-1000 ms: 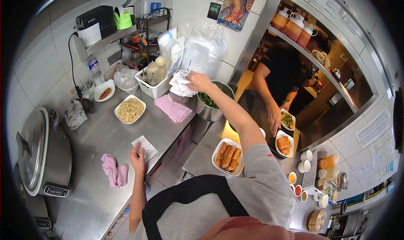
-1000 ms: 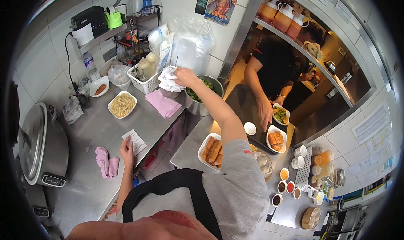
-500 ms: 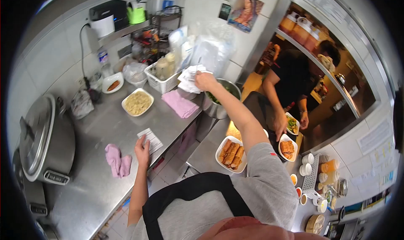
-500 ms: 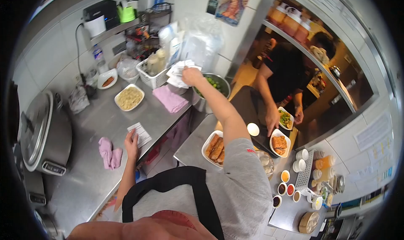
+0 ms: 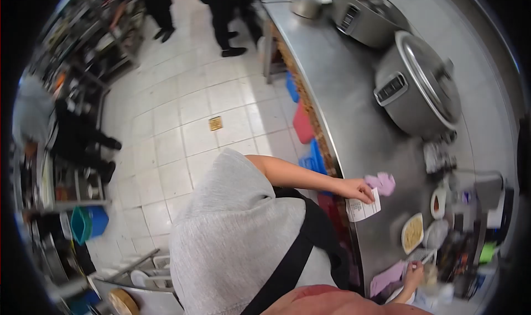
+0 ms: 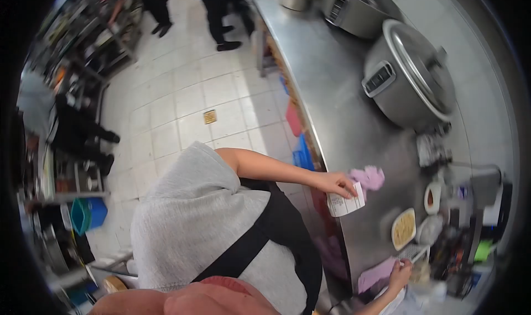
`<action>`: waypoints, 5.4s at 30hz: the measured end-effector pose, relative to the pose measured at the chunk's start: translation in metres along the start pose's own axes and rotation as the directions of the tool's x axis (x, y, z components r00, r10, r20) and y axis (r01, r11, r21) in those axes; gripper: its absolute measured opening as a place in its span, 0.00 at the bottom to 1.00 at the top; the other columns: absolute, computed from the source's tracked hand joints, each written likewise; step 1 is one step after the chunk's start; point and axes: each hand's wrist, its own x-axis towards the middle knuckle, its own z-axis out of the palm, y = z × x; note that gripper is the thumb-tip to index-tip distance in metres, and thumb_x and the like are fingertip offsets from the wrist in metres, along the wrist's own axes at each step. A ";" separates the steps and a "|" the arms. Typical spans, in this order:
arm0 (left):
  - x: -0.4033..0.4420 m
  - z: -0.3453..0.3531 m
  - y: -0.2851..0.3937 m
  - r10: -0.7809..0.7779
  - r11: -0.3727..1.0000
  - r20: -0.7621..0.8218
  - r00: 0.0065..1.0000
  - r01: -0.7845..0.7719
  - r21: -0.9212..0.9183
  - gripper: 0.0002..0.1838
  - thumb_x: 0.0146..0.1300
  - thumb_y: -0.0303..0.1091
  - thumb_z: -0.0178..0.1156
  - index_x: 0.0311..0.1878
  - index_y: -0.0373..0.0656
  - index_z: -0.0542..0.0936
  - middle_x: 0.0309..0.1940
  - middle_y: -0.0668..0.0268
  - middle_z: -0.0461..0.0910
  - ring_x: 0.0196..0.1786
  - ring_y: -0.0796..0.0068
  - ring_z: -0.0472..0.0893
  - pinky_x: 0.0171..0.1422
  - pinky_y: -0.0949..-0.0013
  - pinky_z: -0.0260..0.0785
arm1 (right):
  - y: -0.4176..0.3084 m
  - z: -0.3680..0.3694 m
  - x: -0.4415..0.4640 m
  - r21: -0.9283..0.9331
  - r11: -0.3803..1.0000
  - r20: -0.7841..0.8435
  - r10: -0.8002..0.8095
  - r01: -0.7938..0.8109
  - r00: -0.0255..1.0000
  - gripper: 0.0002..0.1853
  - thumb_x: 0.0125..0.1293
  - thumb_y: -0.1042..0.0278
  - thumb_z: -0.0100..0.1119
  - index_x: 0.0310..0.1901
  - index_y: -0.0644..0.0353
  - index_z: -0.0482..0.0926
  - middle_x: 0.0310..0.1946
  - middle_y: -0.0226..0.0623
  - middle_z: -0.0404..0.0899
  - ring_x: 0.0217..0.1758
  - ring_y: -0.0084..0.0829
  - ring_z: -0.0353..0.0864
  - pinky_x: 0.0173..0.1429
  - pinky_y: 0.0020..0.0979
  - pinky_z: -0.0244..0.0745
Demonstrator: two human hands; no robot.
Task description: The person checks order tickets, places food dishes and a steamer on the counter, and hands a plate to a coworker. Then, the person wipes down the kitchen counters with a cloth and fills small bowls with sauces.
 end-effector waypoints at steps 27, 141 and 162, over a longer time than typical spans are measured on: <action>-0.148 -0.160 0.085 -0.146 0.961 -0.825 0.546 -0.118 -0.249 0.18 0.60 0.43 0.55 0.48 0.42 0.78 0.41 0.64 0.78 0.43 0.76 0.78 0.45 0.72 0.70 | -0.253 0.150 0.124 0.089 0.880 -0.234 -0.437 0.466 0.869 0.11 0.51 0.79 0.48 0.39 0.63 0.72 0.40 0.53 0.72 0.46 0.51 0.72 0.48 0.42 0.67; -0.022 0.243 -0.087 0.162 0.667 0.986 0.036 -0.740 -0.083 0.33 0.37 0.42 0.66 0.52 0.44 0.76 0.54 0.65 0.73 0.59 0.67 0.67 0.59 0.62 0.58 | -0.294 0.143 -0.288 0.244 0.383 -0.147 0.923 -0.891 0.356 0.23 0.48 0.77 0.52 0.49 0.52 0.72 0.23 0.33 0.75 0.25 0.34 0.77 0.34 0.35 0.68; -0.023 0.242 -0.089 0.181 0.640 0.983 0.018 -0.762 -0.103 0.36 0.37 0.49 0.68 0.53 0.43 0.75 0.54 0.63 0.73 0.59 0.65 0.67 0.58 0.62 0.57 | -0.305 0.144 -0.301 0.298 0.388 -0.117 0.922 -0.872 0.370 0.25 0.49 0.74 0.52 0.53 0.53 0.69 0.26 0.34 0.77 0.27 0.34 0.78 0.35 0.36 0.67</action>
